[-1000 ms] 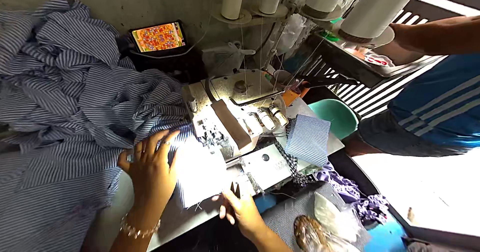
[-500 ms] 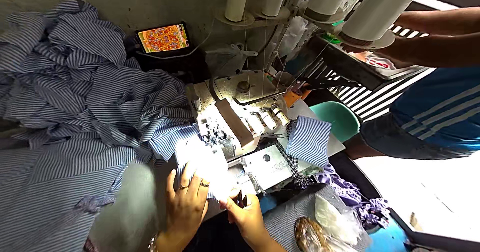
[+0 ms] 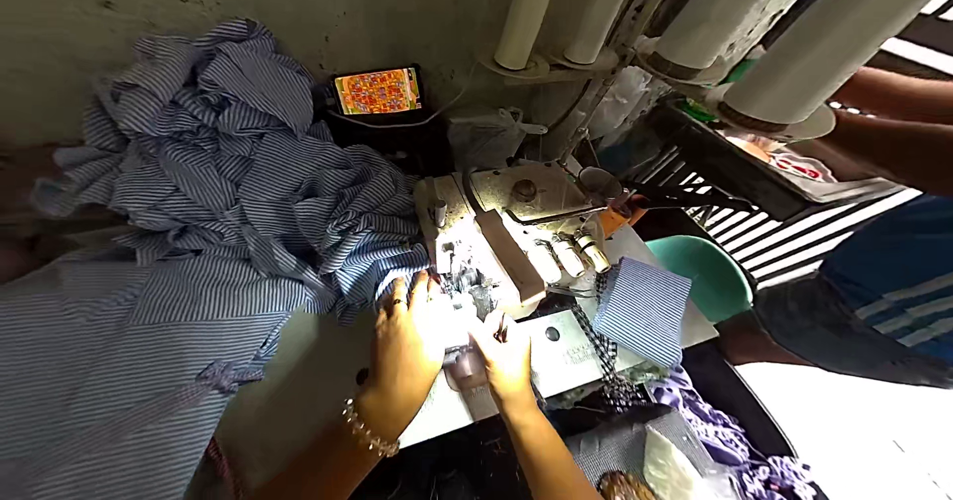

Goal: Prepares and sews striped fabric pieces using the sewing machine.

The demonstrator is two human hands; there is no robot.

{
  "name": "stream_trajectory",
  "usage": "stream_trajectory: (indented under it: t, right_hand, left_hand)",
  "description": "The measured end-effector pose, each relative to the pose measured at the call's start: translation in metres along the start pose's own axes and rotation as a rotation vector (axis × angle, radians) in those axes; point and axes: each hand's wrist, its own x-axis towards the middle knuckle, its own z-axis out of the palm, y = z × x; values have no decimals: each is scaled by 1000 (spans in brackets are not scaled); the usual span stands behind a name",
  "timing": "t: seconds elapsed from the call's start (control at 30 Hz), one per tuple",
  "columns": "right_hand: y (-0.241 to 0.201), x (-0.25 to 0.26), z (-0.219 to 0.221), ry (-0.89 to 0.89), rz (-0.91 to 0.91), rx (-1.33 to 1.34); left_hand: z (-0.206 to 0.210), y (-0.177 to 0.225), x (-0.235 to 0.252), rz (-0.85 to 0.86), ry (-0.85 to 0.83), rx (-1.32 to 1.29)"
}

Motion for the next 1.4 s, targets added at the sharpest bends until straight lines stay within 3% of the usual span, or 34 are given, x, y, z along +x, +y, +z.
stream_trajectory:
  t: [0.13, 0.23, 0.47, 0.73, 0.9, 1.0, 1.17, 1.3, 1.4]
  right_hand:
    - [4, -7, -1, 16, 38, 25]
    - [14, -22, -11, 3, 85, -7]
    - [40, -51, -28, -64, 37, -67]
    - [29, -53, -26, -89, 59, -95]
    - [32, -52, -32, -114, 23, -142]
    - [30, -52, -31, -110, 41, -156]
    - [32, -54, -31, -118, 2, -163]
    - [14, -53, -32, -314, -3, -228]
    - [-6, -47, -38, -495, -13, -330]
  left_hand:
    - [-12, 8, 12, -116, -229, 19]
    - [-15, 10, 14, -144, -295, -4]
    - [-14, 9, 12, -143, -299, 18]
    - [-20, 12, 14, -183, -349, 31]
    - [-14, 15, -1, -210, -217, 14]
    - [-19, 14, -1, -229, -306, -5]
    - [-18, 5, 2, -256, -294, -22]
    - [-28, -8, 4, -263, -294, -103]
    - [-18, -29, -10, -203, -46, -78]
